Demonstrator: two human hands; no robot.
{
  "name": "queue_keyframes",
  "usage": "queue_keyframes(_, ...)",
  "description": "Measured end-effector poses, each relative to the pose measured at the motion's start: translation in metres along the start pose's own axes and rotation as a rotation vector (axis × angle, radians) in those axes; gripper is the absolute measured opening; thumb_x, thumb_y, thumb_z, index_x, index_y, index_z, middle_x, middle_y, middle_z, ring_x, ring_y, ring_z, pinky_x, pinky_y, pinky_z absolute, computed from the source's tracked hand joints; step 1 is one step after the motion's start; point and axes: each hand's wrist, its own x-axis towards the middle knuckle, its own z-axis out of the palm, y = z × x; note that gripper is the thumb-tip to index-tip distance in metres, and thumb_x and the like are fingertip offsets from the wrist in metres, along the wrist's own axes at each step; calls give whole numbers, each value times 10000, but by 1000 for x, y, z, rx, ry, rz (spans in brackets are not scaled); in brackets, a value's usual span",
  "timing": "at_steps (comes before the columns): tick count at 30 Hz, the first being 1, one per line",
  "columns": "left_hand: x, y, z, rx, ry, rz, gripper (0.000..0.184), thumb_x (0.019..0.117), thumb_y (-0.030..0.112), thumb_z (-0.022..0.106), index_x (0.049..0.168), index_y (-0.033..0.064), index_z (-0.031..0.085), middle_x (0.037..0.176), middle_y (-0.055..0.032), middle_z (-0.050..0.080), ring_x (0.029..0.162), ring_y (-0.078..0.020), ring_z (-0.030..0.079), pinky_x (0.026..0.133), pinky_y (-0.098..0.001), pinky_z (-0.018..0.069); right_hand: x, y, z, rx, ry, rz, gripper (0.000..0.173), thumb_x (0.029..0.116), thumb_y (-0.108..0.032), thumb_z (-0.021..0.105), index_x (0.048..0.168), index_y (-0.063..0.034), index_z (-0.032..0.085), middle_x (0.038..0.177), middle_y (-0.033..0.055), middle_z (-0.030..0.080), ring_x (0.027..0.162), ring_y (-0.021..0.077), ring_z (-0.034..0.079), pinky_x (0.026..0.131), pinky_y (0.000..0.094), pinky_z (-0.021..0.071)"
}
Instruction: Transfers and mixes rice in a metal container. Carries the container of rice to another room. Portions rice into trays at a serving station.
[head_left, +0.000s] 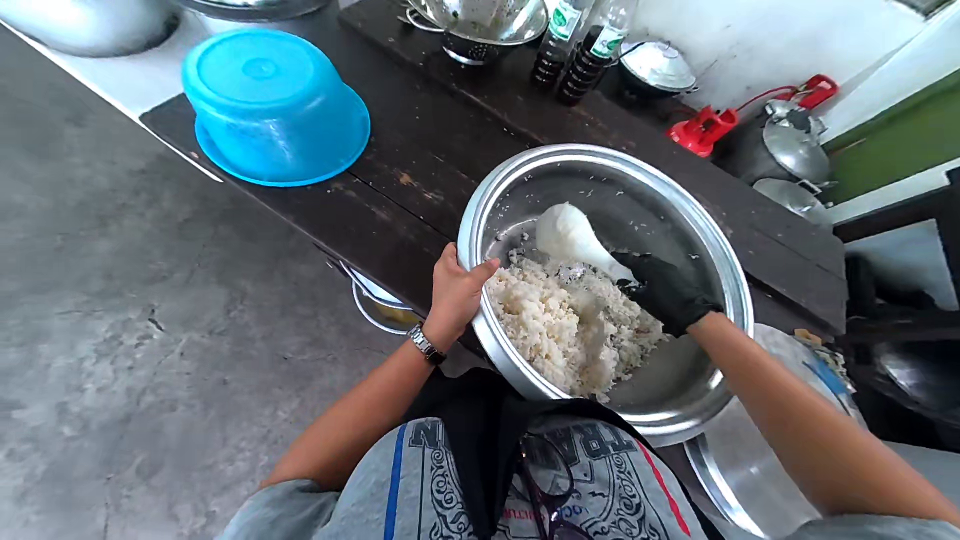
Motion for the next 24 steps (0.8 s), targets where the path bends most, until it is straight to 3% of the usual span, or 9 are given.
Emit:
queue_keyframes(2, 0, 1, 0, -7, 2, 0, 352, 944, 49, 702, 1243, 29, 518, 944, -108, 667, 740, -153, 680, 651, -317, 596, 6, 8, 6, -6, -112, 53, 536, 1051, -187, 585, 1551, -72, 431, 1303, 316, 608, 1121, 462, 646, 972, 612, 503)
queue_keyframes(4, 0, 2, 1, -22, 1, 0, 341, 943, 38, 699, 1231, 31, 517, 943, -103, 664, 747, -147, 680, 662, -309, 596, 7, 10, 9, -153, -178, 56, 510, 1056, -239, 574, 1505, -18, 478, 1392, 325, 550, 1290, 481, 542, 1085, 626, 408)
queue_keyframes(5, 0, 2, 1, -29, 4, 0, 342, 941, 34, 700, 1231, 32, 519, 941, -100, 666, 745, -142, 681, 661, -303, 597, 6, 10, 12, -211, -137, 29, 481, 1044, -239, 591, 1472, -29, 528, 1409, 319, 536, 1310, 490, 520, 1089, 637, 403)
queue_keyframes(8, -1, 1, 0, -37, 4, 2, 338, 944, 35, 697, 1231, 37, 519, 940, -93, 666, 742, -135, 681, 660, -298, 597, 13, 12, 20, -234, -8, -160, 384, 962, -76, 652, 1346, -55, 646, 1360, 294, 585, 1237, 499, 570, 1013, 654, 457)
queue_keyframes(12, -1, 1, 1, -33, 11, 7, 307, 938, 30, 701, 1191, 44, 528, 917, -86, 664, 727, -130, 677, 641, -289, 593, 36, 11, 30, -178, -58, -216, 370, 954, 19, 614, 1320, -22, 638, 1407, 269, 561, 1304, 476, 536, 1031, 643, 456)
queue_keyframes(16, -1, -1, 1, -39, 17, -2, 328, 939, 39, 703, 1218, 46, 530, 937, -86, 671, 739, -130, 683, 647, -290, 597, 61, 15, 30, -64, 97, -301, 345, 855, 121, 691, 1194, 61, 666, 1208, 296, 641, 1161, 462, 611, 1025, 596, 474)
queue_keyframes(20, -1, 1, 2, -48, 26, -8, 337, 932, 26, 706, 1216, 48, 527, 943, -83, 671, 746, -124, 684, 656, -286, 599, 76, 6, 23, -144, 74, -303, 335, 947, -31, 683, 1278, 14, 657, 1335, 291, 600, 1263, 466, 570, 1078, 597, 447)
queue_keyframes(24, -1, 1, 1, -40, 20, -7, 327, 940, 34, 696, 1218, 58, 527, 944, -79, 670, 741, -117, 683, 641, -280, 597, 96, -10, 17, -169, 4, -311, 488, 873, -13, 760, 1341, -2, 621, 1404, 309, 542, 1300, 496, 526, 1069, 632, 435)
